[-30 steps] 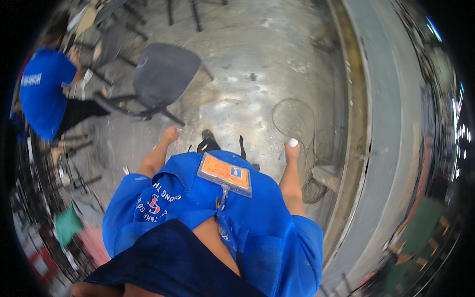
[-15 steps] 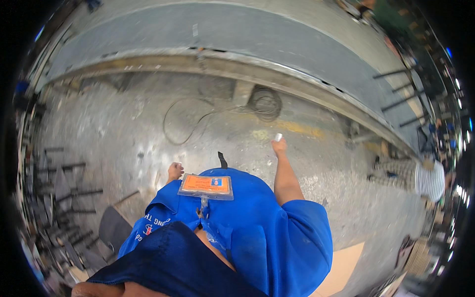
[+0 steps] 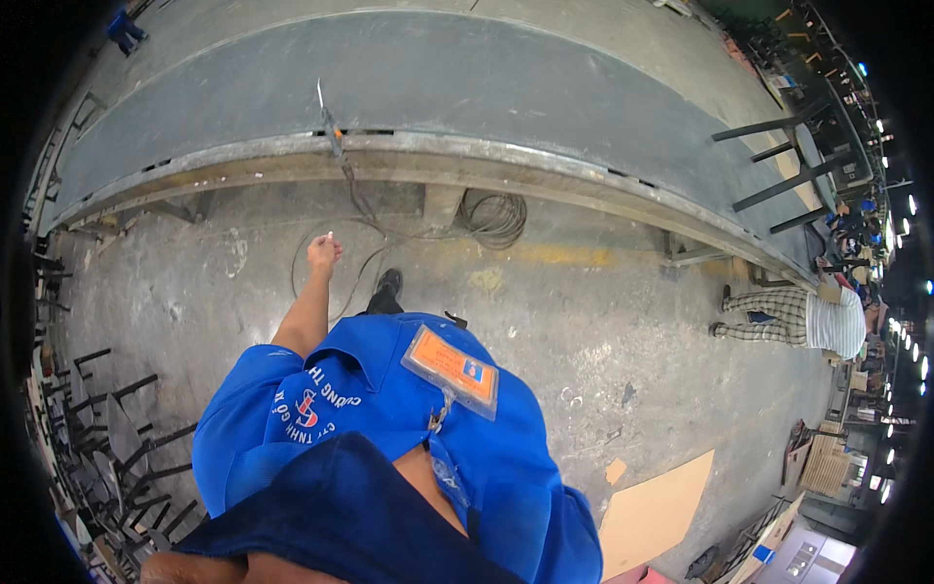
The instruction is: The person wipes a black chair with a white cloth, cleaning the legs, backrest, and seat. The chair is rotated and tilted to access all surfaces. The person then places the chair on the floor.
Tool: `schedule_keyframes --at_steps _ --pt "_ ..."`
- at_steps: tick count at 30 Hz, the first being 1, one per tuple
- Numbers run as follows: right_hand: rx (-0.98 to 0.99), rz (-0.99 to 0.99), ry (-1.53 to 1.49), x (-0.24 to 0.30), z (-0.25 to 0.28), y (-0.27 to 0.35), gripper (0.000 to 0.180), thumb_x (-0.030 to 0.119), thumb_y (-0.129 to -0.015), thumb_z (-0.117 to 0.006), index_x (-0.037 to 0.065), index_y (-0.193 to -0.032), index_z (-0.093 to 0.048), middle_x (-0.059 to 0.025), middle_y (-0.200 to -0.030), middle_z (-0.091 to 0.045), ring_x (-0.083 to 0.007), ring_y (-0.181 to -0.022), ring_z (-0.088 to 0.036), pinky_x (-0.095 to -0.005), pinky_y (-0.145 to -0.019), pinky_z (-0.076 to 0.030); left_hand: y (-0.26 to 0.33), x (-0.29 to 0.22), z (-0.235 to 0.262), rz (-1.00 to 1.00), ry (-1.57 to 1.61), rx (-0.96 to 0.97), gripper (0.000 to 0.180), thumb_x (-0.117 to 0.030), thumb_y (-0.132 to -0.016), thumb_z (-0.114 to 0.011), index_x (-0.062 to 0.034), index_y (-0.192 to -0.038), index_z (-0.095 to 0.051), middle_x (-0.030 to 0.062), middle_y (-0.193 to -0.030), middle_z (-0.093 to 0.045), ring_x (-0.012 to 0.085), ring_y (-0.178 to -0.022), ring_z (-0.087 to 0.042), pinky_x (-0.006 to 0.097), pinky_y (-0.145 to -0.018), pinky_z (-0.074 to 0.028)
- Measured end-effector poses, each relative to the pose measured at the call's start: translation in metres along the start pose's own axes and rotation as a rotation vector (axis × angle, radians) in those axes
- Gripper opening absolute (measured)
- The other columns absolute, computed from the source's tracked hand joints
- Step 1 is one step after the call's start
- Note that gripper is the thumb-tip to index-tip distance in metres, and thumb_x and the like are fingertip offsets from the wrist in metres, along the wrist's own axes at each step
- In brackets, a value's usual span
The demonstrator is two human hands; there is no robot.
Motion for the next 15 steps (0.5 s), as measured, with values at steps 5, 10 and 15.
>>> schedule_keyframes --at_steps 5,10,15 --pt "-0.064 0.019 -0.049 0.084 -0.054 0.021 0.087 0.038 -0.067 -0.074 -0.002 -0.132 -0.035 -0.0247 -0.126 -0.049 -0.0345 -0.117 -0.049 -0.039 -0.098 -0.04 -0.094 -0.026 -0.021 -0.042 -0.461 0.045 0.014 -0.017 -0.084 -0.063 -0.0059 -0.091 -0.065 0.0087 -0.071 -0.065 0.017 -0.06 -0.063 0.029 -0.053 -0.051" --pt "-0.36 0.32 -0.153 0.284 0.008 0.07 0.087 0.039 -0.066 -0.075 -0.001 -0.133 -0.035 -0.0253 -0.128 -0.047 -0.0374 -0.119 -0.045 -0.0391 -0.099 -0.039 -0.183 -0.055 -0.029 -0.086 -0.56 0.189 0.016 -0.015 -0.081 -0.066 -0.0066 -0.095 -0.065 0.0096 -0.086 -0.068 0.0217 -0.078 -0.066 0.035 -0.072 -0.051" --pt "-0.333 0.624 -0.162 0.459 0.044 0.166 0.069 0.028 -0.075 -0.07 0.011 -0.131 -0.035 -0.0266 -0.112 -0.056 -0.0411 -0.102 -0.056 -0.0444 -0.086 -0.045 -0.254 -0.066 -0.057 -0.15 -0.821 0.166 0.024 -0.014 -0.081 -0.064 -0.0048 -0.102 -0.064 0.0106 -0.098 -0.067 0.0252 -0.091 -0.064 0.037 -0.08 -0.049"
Point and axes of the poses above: each hand's wrist, its own y-axis away from the middle knuckle, its own z-axis out of the back of the hand, x = y × z, the point moved 5 cm from there along -y, towards the middle knuckle
